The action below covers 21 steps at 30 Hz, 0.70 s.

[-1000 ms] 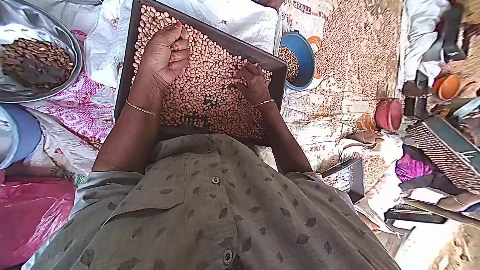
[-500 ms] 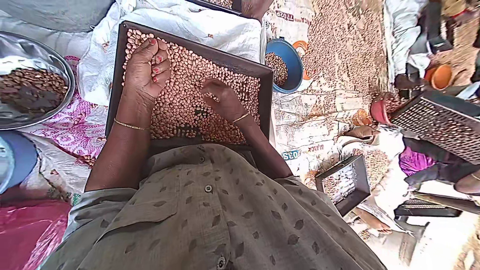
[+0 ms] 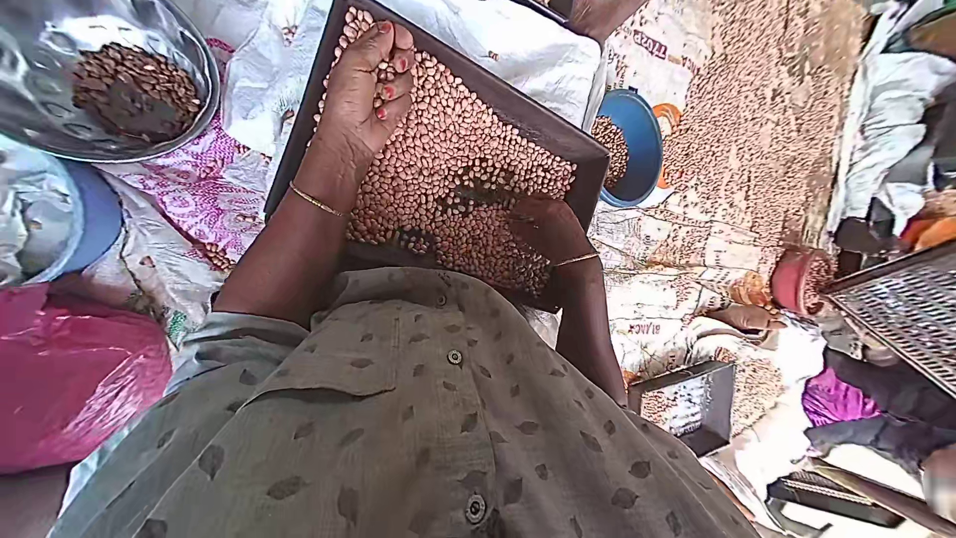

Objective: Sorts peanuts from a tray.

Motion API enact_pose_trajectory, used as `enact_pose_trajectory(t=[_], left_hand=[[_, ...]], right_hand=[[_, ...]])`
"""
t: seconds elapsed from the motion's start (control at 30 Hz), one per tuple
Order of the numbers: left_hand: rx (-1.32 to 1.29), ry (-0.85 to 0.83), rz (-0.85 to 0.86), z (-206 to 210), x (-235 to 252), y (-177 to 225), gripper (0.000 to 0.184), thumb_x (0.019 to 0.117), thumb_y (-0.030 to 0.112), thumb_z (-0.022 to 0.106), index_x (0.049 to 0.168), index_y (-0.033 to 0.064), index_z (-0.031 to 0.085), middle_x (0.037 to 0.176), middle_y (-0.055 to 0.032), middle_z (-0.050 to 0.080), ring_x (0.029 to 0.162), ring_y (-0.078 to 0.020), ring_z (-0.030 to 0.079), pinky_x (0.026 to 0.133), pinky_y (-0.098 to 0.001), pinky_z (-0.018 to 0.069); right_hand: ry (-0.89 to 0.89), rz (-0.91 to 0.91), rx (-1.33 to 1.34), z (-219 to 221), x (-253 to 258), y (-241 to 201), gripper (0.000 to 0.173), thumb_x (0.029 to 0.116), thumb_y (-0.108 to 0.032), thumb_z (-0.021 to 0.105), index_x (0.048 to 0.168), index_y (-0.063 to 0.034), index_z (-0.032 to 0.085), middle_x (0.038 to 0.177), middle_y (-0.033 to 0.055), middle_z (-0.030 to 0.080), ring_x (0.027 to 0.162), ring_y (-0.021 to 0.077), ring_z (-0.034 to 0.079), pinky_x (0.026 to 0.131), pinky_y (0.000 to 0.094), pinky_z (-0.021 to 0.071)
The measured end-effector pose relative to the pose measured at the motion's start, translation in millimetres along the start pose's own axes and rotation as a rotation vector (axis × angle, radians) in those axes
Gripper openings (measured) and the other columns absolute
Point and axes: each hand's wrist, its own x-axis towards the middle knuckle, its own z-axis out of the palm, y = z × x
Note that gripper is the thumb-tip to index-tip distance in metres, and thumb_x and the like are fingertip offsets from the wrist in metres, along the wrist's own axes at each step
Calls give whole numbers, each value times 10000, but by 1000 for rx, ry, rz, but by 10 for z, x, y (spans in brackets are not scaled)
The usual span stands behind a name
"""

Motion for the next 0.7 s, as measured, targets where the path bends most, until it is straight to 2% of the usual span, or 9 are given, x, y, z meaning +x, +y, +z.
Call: enact_pose_trajectory(t=[0.1, 0.13, 0.2, 0.27, 0.4, 0.5, 0.63, 0.7], left_hand=[[10, -1, 8, 10, 0, -2, 352, 1123, 180, 250, 933, 121, 541, 688, 41, 504, 448, -11, 377, 385, -124, 296], [15, 1, 9, 4, -3, -6, 354, 1122, 182, 250, 931, 120, 541, 688, 41, 502, 448, -12, 376, 385, -125, 294], [12, 6, 9, -9, -1, -16, 354, 1121, 178, 254, 926, 117, 543, 688, 40, 506, 447, -11, 375, 385, -125, 292], [11, 12, 5, -8, 7, -9, 347, 1119, 168, 257, 926, 116, 540, 688, 37, 512, 444, -11, 376, 383, -124, 293], [16, 15, 1, -8, 9, -9, 343, 1119, 165, 254, 941, 114, 543, 704, 39, 517, 445, -8, 375, 385, -124, 299], [13, 4, 4, -21, 13, 2, 348, 1121, 166, 247, 934, 118, 538, 698, 39, 512, 447, -10, 376, 387, -126, 297], [24, 13, -5, 4, -8, -8, 335, 1121, 176, 267, 956, 117, 553, 727, 38, 529, 448, -11, 374, 387, -126, 303], [39, 11, -5, 2, -12, -14, 331, 1122, 181, 265, 959, 124, 548, 727, 42, 528, 446, -9, 373, 387, -123, 306]], right_hand=[[102, -111, 30, 50, 93, -444, 197, 918, 14, 613, 1046, -12, 760, 1281, 213, 662, 1215, 372, 637, 977, 543, 544], [123, -179, 86, 128, 172, -606, 205, 917, 33, 598, 1035, -12, 760, 1284, 203, 660, 1217, 352, 637, 987, 510, 547], [132, -364, 216, 356, 359, -894, 196, 915, 33, 610, 1032, -16, 759, 1215, 179, 689, 1136, 306, 675, 940, 449, 577], [104, -501, 250, 583, 554, -1126, 167, 923, -3, 647, 1050, -13, 756, 1136, 180, 706, 1044, 305, 699, 871, 436, 595], [62, -548, 110, 871, 741, -1313, 174, 968, -87, 628, 1068, -10, 747, 1091, 218, 671, 1010, 379, 683, 766, 473, 587], [145, -588, 68, 953, 727, -1288, 142, 954, -75, 648, 1029, -3, 743, 1047, 206, 688, 983, 373, 696, 750, 454, 597], [172, -549, 22, 931, 684, -1300, 123, 931, -35, 614, 1000, -7, 713, 995, 164, 696, 927, 329, 711, 681, 432, 590], [158, -529, -14, 897, 664, -1334, 138, 919, -32, 623, 1018, -4, 715, 1016, 165, 697, 947, 342, 708, 663, 443, 587]])
